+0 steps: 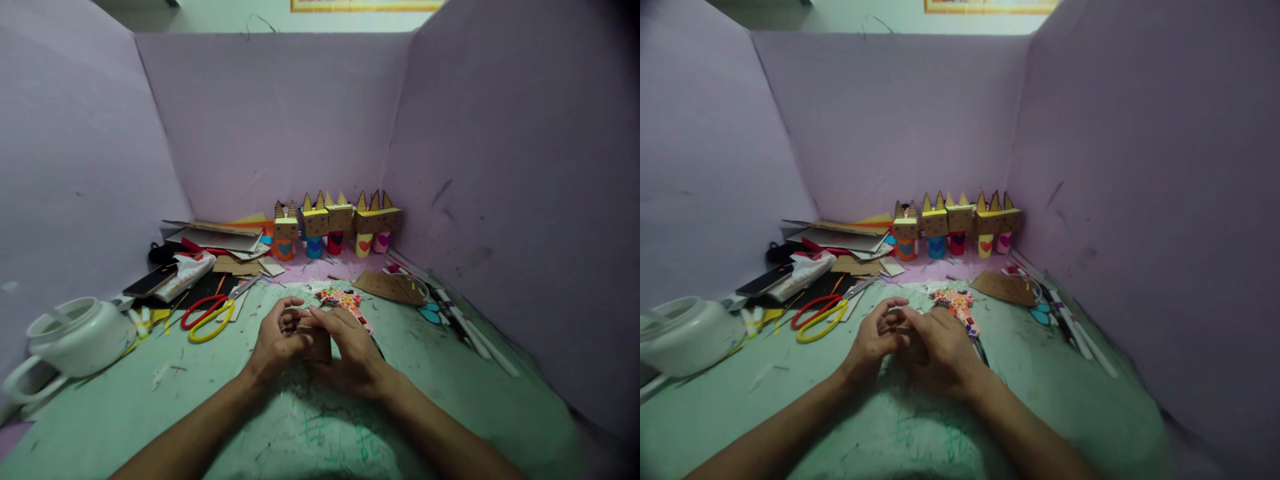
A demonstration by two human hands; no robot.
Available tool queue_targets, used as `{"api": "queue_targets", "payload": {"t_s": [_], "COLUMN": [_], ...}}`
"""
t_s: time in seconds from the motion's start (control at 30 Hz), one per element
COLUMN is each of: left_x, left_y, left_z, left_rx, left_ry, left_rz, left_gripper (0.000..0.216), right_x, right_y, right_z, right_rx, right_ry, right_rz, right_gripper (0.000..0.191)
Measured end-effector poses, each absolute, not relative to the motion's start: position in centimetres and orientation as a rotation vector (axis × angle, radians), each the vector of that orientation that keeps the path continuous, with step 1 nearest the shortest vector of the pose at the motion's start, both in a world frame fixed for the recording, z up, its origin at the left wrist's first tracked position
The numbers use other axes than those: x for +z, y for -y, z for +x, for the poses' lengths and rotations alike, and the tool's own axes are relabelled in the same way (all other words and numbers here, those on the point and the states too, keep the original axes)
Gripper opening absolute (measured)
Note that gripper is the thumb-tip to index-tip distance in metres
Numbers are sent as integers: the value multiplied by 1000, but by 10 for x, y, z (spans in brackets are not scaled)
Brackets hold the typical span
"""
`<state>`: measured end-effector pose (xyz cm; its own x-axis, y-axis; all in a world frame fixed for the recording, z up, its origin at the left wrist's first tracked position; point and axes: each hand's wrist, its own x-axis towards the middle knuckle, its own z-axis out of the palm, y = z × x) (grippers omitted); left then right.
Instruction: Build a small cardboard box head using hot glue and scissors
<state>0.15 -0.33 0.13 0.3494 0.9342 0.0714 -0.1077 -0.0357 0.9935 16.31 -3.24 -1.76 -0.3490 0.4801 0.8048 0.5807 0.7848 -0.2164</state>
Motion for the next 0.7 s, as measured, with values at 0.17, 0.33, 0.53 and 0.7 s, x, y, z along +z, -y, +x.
{"api": "queue_targets", "payload": {"t_s": [0.17, 0.33, 0.53, 0.7], "left_x": [-4, -9, -6, -6], "left_y": [4, -6, -7, -2], "left_z": [4, -2, -6, -1], "left_rx": [1066, 1035, 838, 795], "left_ry": [-836, -825, -724, -732], "left_rz": [1404, 1447, 1664, 1811], "left_gripper": [49, 65, 78, 67], "right_x": [-19, -23, -30, -29], "right_y": [31, 30, 27, 27], "right_z": [165, 172, 177, 178], "right_rx": [-122, 81, 343, 260], "right_ry": [2006, 1914, 1750, 1863], "right_rz": [-769, -848, -972, -900], "right_gripper": [87, 87, 88, 93]}}
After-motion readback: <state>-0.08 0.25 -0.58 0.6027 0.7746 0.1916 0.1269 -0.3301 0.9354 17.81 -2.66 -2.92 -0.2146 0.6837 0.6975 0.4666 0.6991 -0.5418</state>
